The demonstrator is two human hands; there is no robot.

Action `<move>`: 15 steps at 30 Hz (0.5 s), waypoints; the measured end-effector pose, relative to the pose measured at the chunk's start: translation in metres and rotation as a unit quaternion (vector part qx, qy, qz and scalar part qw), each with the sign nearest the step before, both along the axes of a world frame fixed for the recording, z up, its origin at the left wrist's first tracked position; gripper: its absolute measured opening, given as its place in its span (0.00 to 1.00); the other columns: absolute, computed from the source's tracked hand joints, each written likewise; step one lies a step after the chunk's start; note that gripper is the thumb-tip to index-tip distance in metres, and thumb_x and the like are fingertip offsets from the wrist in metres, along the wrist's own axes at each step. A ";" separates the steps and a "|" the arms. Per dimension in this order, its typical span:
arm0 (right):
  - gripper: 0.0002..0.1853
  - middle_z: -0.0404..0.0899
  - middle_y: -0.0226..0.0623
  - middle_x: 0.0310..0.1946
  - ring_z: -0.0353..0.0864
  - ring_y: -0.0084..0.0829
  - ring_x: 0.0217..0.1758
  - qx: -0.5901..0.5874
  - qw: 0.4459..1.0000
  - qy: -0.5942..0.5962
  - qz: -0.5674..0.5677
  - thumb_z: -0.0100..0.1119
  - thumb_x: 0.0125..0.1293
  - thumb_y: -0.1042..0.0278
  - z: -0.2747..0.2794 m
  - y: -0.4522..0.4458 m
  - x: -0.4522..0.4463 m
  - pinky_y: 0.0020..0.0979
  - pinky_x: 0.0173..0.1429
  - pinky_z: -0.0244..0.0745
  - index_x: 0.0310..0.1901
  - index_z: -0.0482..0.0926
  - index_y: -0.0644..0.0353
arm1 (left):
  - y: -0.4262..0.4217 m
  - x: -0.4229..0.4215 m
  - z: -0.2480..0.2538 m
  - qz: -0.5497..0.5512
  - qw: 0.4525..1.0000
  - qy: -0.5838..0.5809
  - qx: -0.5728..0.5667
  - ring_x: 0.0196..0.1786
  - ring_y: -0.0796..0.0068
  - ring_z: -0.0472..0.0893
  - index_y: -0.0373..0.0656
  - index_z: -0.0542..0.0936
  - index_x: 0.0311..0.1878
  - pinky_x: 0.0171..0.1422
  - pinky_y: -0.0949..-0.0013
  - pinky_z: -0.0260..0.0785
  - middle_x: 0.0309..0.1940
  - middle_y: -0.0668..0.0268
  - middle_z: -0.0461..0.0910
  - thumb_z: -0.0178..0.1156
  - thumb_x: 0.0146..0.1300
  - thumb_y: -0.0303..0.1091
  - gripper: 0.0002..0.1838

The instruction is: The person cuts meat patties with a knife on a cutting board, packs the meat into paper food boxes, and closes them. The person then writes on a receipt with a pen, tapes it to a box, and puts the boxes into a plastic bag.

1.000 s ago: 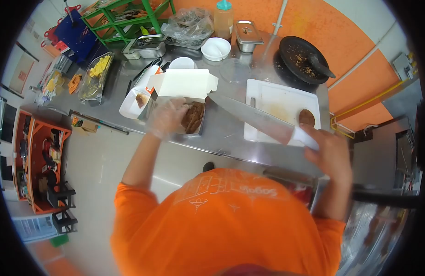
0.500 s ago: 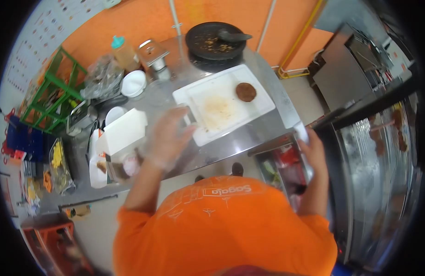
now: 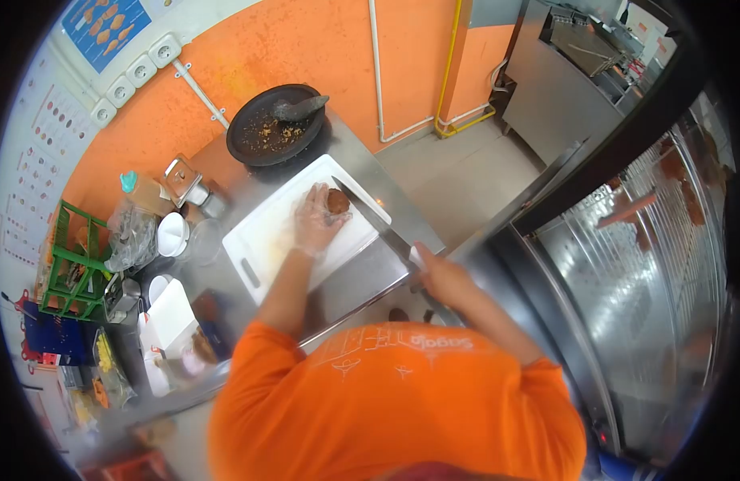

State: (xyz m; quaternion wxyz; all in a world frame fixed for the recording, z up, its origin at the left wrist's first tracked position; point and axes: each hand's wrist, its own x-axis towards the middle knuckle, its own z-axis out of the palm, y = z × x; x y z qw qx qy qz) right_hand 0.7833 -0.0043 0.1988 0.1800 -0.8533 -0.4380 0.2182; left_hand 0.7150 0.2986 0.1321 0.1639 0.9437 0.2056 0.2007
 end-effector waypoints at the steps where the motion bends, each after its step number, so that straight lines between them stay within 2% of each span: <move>1: 0.31 0.76 0.55 0.44 0.78 0.52 0.45 0.002 1.000 0.009 0.004 0.51 0.61 0.68 0.000 0.001 0.004 0.46 0.46 0.74 0.66 0.53 0.59 | 0.004 0.002 -0.007 -0.026 0.998 -0.050 -0.035 0.69 0.54 0.59 0.44 0.62 0.66 0.71 0.51 0.50 0.65 0.49 0.61 0.66 0.49 0.53 0.44; 5: 0.31 0.77 0.54 0.43 0.78 0.51 0.43 -0.014 0.999 0.039 0.033 0.51 0.61 0.69 0.006 0.003 0.017 0.46 0.44 0.75 0.66 0.54 0.60 | 0.011 0.009 -0.009 -0.016 0.998 -0.068 -0.010 0.65 0.53 0.64 0.42 0.67 0.63 0.70 0.56 0.53 0.60 0.50 0.68 0.67 0.49 0.51 0.40; 8: 0.31 0.77 0.53 0.42 0.79 0.51 0.41 0.000 0.998 0.036 0.052 0.51 0.61 0.69 0.008 0.000 0.022 0.46 0.43 0.75 0.66 0.54 0.59 | 0.007 0.005 0.019 -0.016 1.000 0.012 -0.017 0.61 0.53 0.68 0.41 0.70 0.60 0.68 0.55 0.55 0.56 0.52 0.72 0.67 0.49 0.50 0.36; 10: 0.31 0.77 0.53 0.41 0.79 0.51 0.41 0.010 0.997 0.035 0.064 0.51 0.61 0.69 0.010 -0.002 0.026 0.46 0.43 0.75 0.66 0.54 0.59 | 0.006 0.003 0.029 -0.023 0.999 0.020 0.029 0.54 0.50 0.73 0.34 0.71 0.57 0.60 0.56 0.63 0.50 0.49 0.75 0.69 0.46 0.44 0.36; 11: 0.32 0.77 0.53 0.41 0.79 0.52 0.40 0.004 0.999 0.028 0.046 0.51 0.60 0.69 0.010 -0.003 0.028 0.46 0.42 0.75 0.66 0.54 0.58 | 0.011 0.001 0.027 -0.020 0.999 0.020 0.027 0.54 0.50 0.73 0.34 0.71 0.57 0.60 0.56 0.63 0.50 0.49 0.75 0.69 0.46 0.44 0.36; 13: 0.32 0.77 0.52 0.42 0.79 0.52 0.39 -0.008 0.999 0.021 0.034 0.51 0.60 0.70 0.011 -0.002 0.030 0.47 0.42 0.75 0.66 0.54 0.57 | 0.016 -0.004 0.030 0.002 0.998 -0.060 -0.026 0.59 0.54 0.70 0.41 0.71 0.59 0.67 0.56 0.57 0.54 0.54 0.74 0.65 0.51 0.48 0.33; 14: 0.32 0.76 0.52 0.41 0.79 0.52 0.37 0.019 0.999 0.005 0.029 0.51 0.60 0.70 0.011 0.000 0.030 0.47 0.40 0.75 0.67 0.53 0.55 | 0.018 -0.006 0.032 0.061 0.989 -0.115 -0.071 0.60 0.54 0.69 0.41 0.72 0.59 0.67 0.57 0.57 0.56 0.54 0.73 0.61 0.55 0.44 0.29; 15: 0.33 0.75 0.51 0.40 0.79 0.52 0.36 0.047 0.999 -0.010 0.024 0.50 0.60 0.71 0.011 0.004 0.030 0.47 0.38 0.75 0.68 0.53 0.53 | 0.018 -0.007 0.045 0.065 0.988 -0.115 -0.073 0.60 0.54 0.69 0.41 0.72 0.59 0.67 0.57 0.57 0.56 0.54 0.73 0.61 0.55 0.44 0.29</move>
